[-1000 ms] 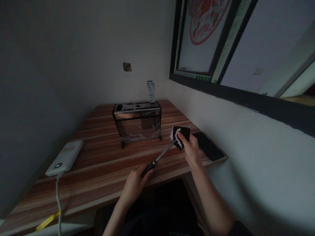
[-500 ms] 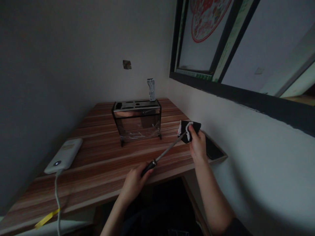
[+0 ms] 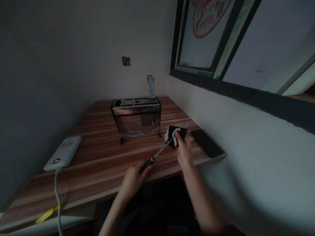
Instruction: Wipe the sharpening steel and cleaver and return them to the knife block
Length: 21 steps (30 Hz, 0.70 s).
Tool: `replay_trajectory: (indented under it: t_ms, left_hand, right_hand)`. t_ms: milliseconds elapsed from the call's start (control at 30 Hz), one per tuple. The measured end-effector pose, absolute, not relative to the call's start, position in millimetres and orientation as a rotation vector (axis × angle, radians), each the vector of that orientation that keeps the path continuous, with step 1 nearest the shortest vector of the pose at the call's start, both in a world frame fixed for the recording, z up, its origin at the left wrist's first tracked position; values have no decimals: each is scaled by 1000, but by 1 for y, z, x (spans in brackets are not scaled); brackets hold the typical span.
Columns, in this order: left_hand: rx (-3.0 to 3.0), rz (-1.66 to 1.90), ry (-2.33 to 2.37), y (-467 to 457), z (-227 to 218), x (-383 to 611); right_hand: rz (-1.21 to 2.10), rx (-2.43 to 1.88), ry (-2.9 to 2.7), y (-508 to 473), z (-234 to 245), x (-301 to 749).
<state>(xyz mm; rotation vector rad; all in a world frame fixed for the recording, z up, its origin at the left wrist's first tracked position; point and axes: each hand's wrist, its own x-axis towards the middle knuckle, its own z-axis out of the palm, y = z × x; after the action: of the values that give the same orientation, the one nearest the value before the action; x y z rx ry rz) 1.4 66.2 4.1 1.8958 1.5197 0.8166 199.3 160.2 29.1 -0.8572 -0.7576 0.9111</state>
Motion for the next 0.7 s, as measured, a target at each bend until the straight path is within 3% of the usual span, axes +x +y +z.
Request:
replay_trajectory:
  t_ms: [400,700]
  left_hand:
    - [1877,859,1582,67,0,2]
    - [1891,802,1606,67,0,2]
  right_hand:
    - [1129,-1020,-1095,114,7,145]
    - [1193,-991,-1031,107,1,141]
